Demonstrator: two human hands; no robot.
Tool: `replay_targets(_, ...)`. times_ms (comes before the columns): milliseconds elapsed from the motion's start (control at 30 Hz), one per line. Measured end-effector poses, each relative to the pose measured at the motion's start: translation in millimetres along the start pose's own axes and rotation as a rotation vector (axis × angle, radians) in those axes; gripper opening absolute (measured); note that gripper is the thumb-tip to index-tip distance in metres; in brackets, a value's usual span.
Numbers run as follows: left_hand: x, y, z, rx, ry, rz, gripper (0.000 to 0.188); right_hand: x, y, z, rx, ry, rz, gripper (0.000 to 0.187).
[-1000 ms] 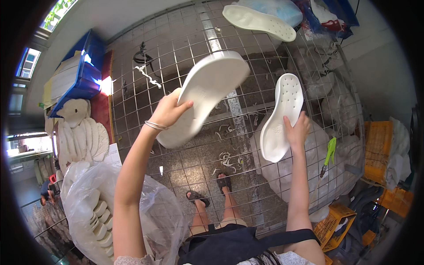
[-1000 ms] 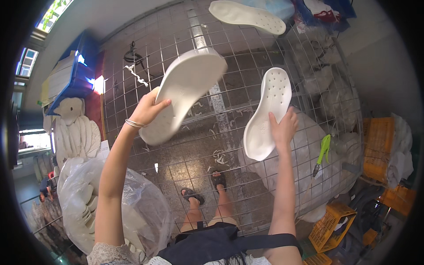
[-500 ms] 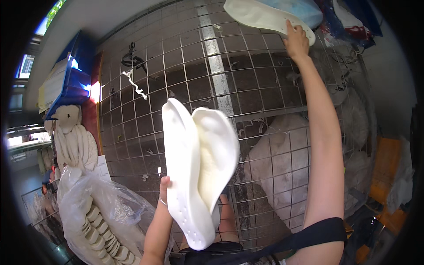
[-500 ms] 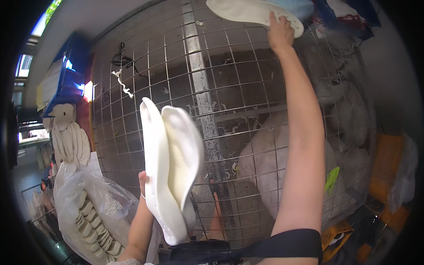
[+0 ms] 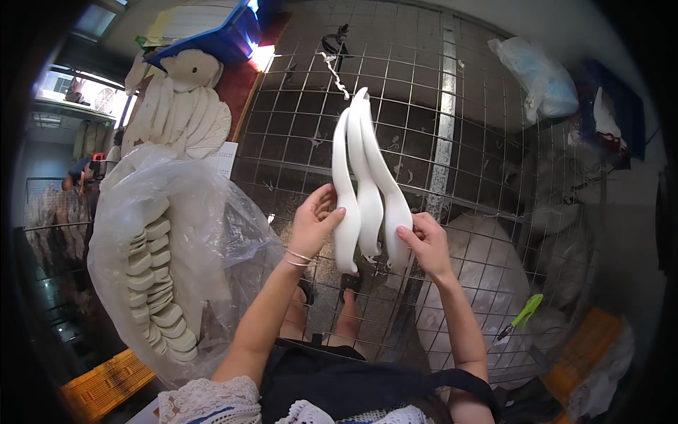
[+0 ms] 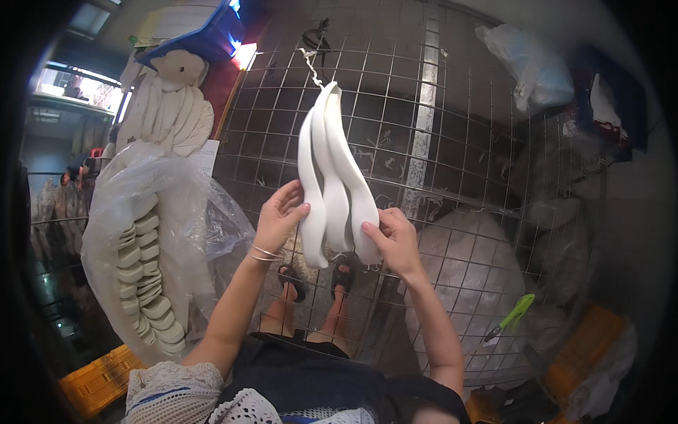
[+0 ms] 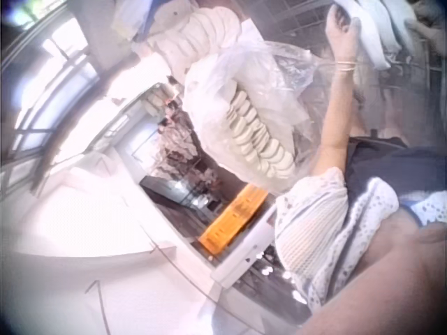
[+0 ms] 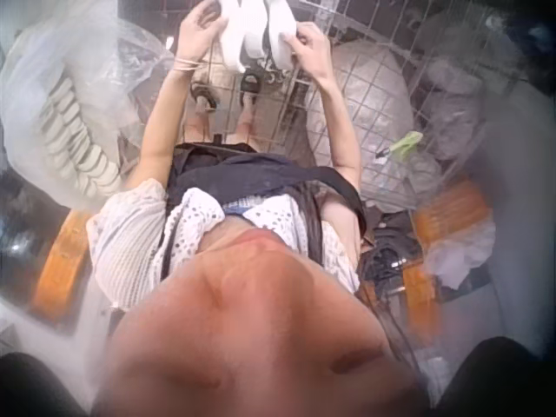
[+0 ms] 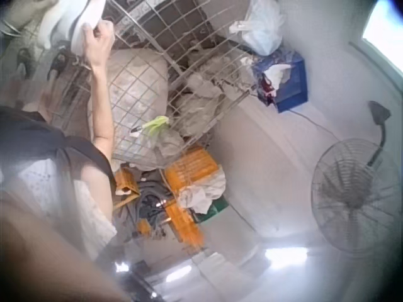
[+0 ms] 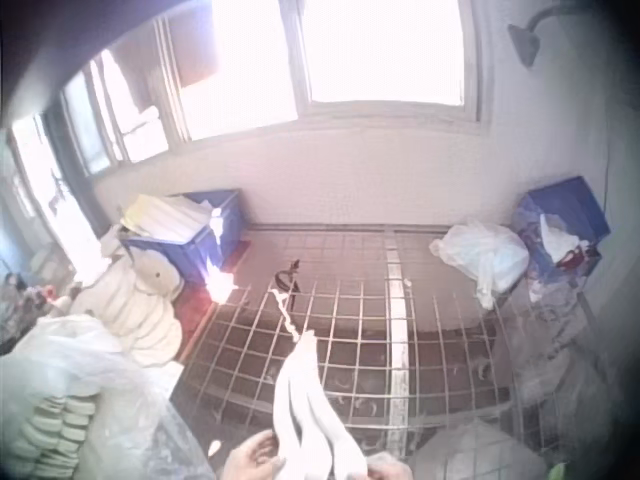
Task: The person unpacks white shoe insoles from a plastic bag, places them on a wire rack, then repacks them into the bag. The person writes on a document with a pen and moves the bag across the room.
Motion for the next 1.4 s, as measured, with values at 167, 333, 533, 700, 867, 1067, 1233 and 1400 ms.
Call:
replay_targets(167,23,-30,-1,0.075,0.008,0.031,0.072,-24,-28,-68,0.63,0.396,0.416,0.082)
replay_targets(333,80,31,40,-0.885,-0.419,-0.11,0.061,-71,-50,-123,1.143,0.358,-0.127,0.12)
replay_targets(533,154,137,343,-1.907,0.936,-0.208,0.097,-15,-95,-100,0.511,0.196,0.408,0.1)
replay_targets(700,142,176,438,-1.542,0.43,0.225,0.066,77,-149,-245,0.173,-0.409,0.437,0.101)
replay_targets(867,124,281,428,-1.302,0.416,-0.382,0.029,64,-224,-369,0.55,-0.545,0.637,0.097)
replay_targets(1067,108,308,400,-1.591,0.446,-0.453,0.026,-30,-259,-563,1.327,-0.259,0.913,0.081)
replay_targets(1233,111,279,392,-1.127,0.241,-0.487,0.025,-54,-214,-630,0.618,-0.48,0.972,0.058)
replay_targets(1400,136,273,391,-0.811,0.152,-0.588,0.02,-83,-216,-613,0.938,-0.46,1.003,0.054)
Point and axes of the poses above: each hand's wrist, its own x-axis away from the middle knuckle, its own z-axis out of the back of the hand, y = z × x, the point moved 3 cm from there along -x, towards the middle knuckle, and after that the axes turned 3 degrees about -x, right-handed, at the moved point
